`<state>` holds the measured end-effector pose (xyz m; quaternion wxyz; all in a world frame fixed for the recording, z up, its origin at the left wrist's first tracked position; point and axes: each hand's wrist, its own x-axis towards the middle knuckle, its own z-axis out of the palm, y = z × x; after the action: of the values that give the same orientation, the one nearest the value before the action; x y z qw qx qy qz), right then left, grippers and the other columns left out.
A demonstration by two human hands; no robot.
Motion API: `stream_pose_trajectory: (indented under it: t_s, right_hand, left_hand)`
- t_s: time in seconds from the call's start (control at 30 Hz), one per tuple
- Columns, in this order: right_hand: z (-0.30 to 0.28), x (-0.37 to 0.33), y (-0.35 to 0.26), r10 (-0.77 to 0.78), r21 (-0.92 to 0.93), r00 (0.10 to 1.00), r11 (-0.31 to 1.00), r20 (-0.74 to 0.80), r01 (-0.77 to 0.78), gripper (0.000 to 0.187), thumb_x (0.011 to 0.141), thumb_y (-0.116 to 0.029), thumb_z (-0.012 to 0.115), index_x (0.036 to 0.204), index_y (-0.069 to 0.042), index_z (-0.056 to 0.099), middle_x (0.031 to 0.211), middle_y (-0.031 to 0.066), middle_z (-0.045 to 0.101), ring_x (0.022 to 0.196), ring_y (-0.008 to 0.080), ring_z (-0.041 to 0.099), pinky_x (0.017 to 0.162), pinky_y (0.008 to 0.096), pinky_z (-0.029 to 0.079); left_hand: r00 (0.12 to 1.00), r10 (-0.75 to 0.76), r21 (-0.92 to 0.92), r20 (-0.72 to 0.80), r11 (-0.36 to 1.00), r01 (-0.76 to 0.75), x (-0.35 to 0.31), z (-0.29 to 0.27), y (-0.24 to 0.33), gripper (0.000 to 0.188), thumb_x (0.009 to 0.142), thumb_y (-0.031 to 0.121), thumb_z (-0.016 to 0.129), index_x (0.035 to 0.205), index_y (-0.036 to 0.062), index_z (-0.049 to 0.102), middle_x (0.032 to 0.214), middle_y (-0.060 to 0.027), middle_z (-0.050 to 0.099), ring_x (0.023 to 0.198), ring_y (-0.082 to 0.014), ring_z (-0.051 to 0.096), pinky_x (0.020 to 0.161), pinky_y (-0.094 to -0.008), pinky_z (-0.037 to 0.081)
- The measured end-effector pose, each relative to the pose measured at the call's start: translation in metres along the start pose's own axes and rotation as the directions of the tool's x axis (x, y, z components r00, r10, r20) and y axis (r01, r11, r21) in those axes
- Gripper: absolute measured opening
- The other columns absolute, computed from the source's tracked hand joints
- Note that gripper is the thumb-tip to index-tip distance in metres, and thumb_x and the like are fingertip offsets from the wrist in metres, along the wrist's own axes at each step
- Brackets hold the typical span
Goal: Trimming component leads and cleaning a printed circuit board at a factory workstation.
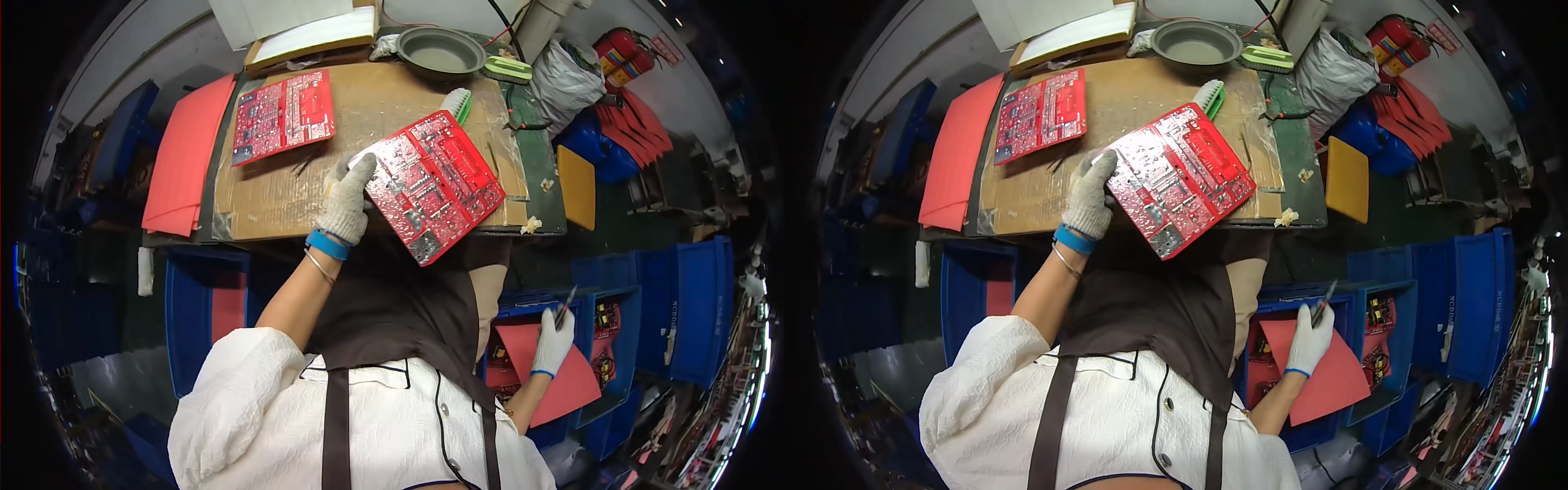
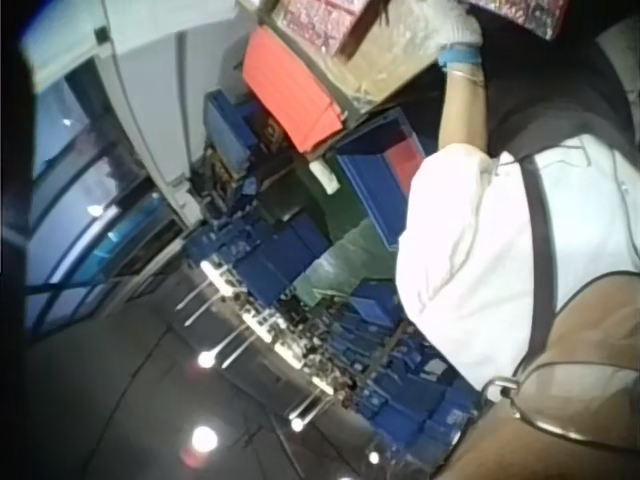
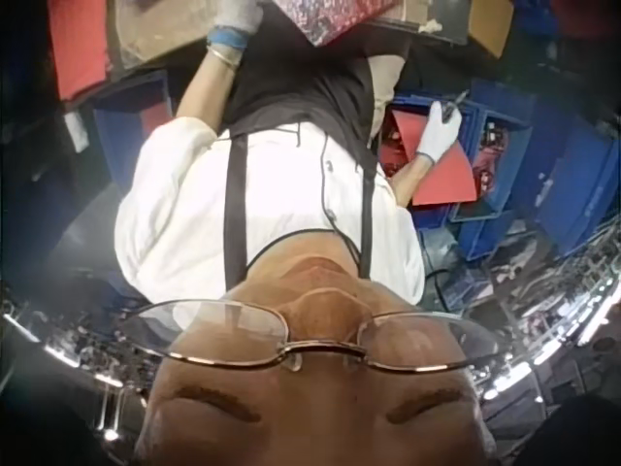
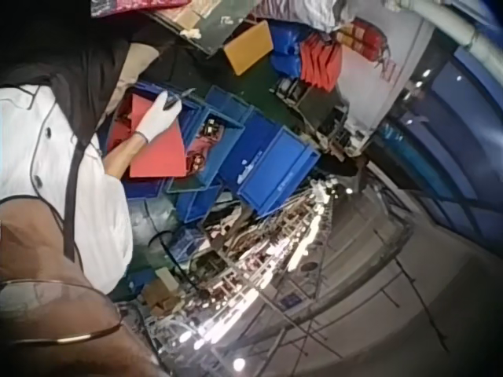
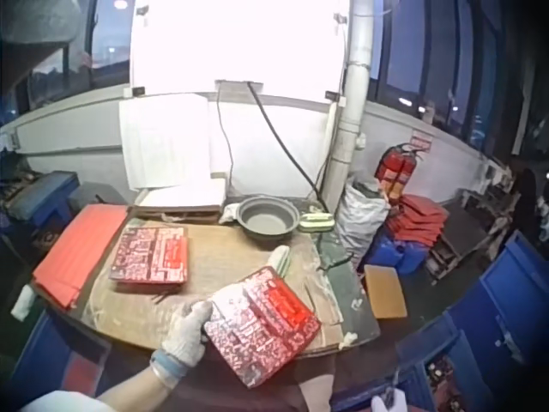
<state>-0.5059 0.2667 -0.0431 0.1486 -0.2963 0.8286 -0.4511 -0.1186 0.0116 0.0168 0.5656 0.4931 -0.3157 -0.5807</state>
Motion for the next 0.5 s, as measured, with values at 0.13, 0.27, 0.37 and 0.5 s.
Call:
stream_pose_trajectory:
  t_s: [0.13,0.27,0.37,0.5]
  right_hand:
    - [0.024,-0.006,-0.125,-0.247,-0.076,0.94,0.96,0.234,0.271,0.047,0.092,-0.016,0.077,0.133,0.002,0.061,0.117,0.0125,0.069,0.107,0.0204,0.066,0.096,0.0333,0.051]
    - [0.06,-0.015,-0.178,-0.484,-0.051,0.798,0.844,0.359,0.535,0.051,0.086,-0.013,0.079,0.132,0.0,0.062,0.117,0.0145,0.068,0.107,0.0263,0.066,0.097,0.0361,0.051]
    - [0.076,-0.017,-0.194,-0.552,-0.07,0.705,0.764,0.445,0.642,0.053,0.083,-0.014,0.081,0.13,0.0,0.062,0.117,0.0152,0.066,0.107,0.0299,0.066,0.096,0.0381,0.052]
    - [0.074,-0.015,-0.213,-0.49,-0.111,0.699,0.773,0.521,0.625,0.056,0.081,-0.016,0.083,0.13,-0.001,0.062,0.12,0.0169,0.065,0.109,0.0327,0.066,0.095,0.0401,0.053]
  left_hand:
    - [0.998,0.04,-0.13,0.051,0.991,-0.033,0.018,-0.011,-0.009,0.042,0.095,0.039,0.078,0.12,0.0057,0.07,0.106,-0.0023,0.073,0.091,-0.0113,0.067,0.075,-0.0276,0.054]
    - [0.996,0.071,-0.279,0.045,0.959,-0.056,0.02,-0.014,-0.011,0.032,0.1,0.029,0.074,0.117,0.002,0.071,0.108,-0.0053,0.075,0.096,-0.0144,0.07,0.087,-0.0323,0.057]
    - [0.994,0.08,-0.223,0.075,0.973,-0.062,0.022,-0.016,-0.009,0.03,0.103,0.031,0.069,0.112,0.0035,0.07,0.103,-0.004,0.073,0.092,-0.0136,0.069,0.083,-0.0323,0.058]
    - [0.981,0.168,0.056,0.094,0.983,-0.174,0.037,-0.03,0.014,0.039,0.103,0.038,0.067,0.11,0.0007,0.072,0.099,-0.0022,0.072,0.086,-0.0093,0.066,0.078,-0.0287,0.056]
